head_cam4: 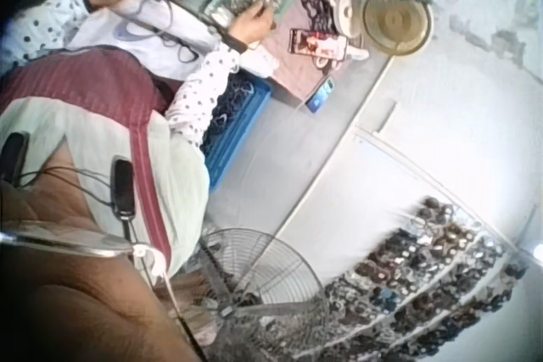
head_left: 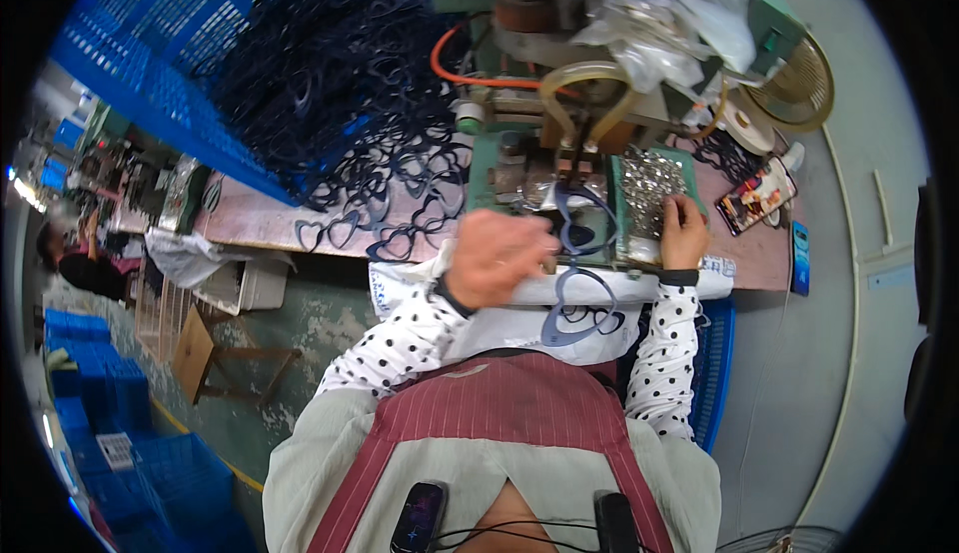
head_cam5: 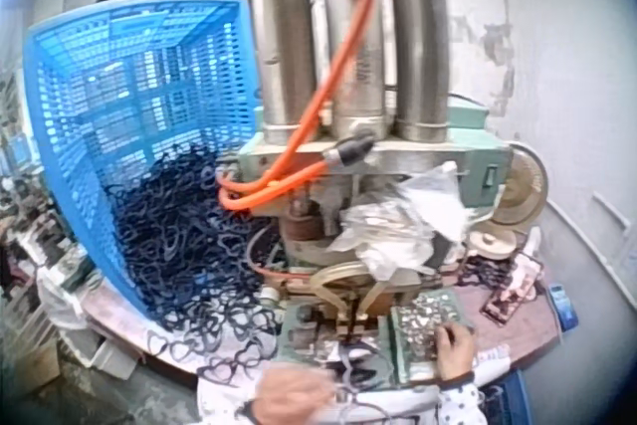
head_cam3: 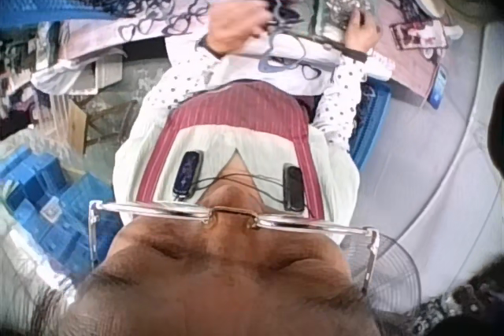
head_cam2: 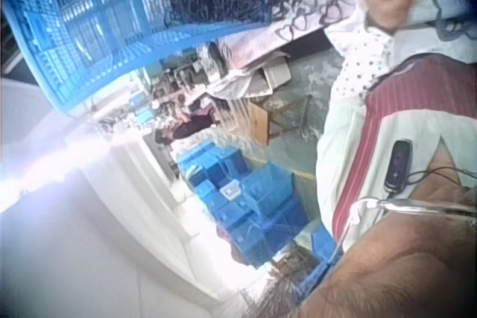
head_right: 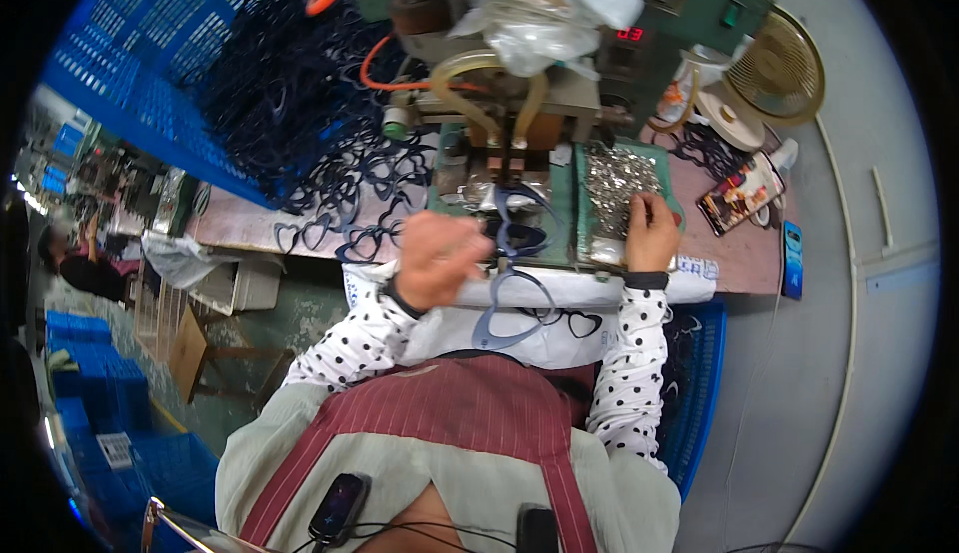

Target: The person repeatedly picks dark blue plastic pieces from a blue basket and places them into a green machine, then removes small metallic components from the machine and sets them on the table. The cycle continues with consistent hand movements and no visible final assembly state.

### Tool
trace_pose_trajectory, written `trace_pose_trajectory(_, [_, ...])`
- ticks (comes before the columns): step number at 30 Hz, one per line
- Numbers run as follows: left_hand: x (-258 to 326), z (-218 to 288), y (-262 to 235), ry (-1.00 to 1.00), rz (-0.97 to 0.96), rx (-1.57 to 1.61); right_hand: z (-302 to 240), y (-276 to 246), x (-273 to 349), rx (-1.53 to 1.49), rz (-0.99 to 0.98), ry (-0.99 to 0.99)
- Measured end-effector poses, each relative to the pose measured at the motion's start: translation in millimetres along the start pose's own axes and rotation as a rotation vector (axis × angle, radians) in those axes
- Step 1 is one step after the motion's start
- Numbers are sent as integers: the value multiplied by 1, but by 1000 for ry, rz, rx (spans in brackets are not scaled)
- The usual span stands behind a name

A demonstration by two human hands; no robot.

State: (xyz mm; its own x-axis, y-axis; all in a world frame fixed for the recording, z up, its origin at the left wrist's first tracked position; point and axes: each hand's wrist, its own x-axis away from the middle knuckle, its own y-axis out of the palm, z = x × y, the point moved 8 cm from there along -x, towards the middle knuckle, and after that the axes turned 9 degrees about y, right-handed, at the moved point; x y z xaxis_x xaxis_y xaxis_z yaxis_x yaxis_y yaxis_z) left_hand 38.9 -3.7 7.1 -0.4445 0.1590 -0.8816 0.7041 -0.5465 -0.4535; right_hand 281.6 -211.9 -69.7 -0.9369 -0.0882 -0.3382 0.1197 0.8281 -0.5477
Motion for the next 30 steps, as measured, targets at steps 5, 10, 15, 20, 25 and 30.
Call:
trace_pose_trajectory(5, [96, -128, -50, -747, 41, -566, 2, 3, 5, -16, 143, -55])
trace_pose_trajectory(10, [167, -206, -54, -981, -283, -652, -1, -1, 7, -48, 107, 33])
trace_pose_trajectory(15, [162, -205, -62, -862, 124, -442, 0, -1, 6, -90, 72, 65])
trace_pose_trajectory(20, [182, -208, -60, -1301, 448, 228, -28, 0, 3, -165, 45, -39])
trace_pose_trajectory(25, [116, -156, -50, -1382, 437, 553, -81, 4, 5, -424, -153, 38])
trace_pose_trajectory(30, [10, -64, -55, -578, 266, -149, -134, 10, 21, -557, -434, 47])
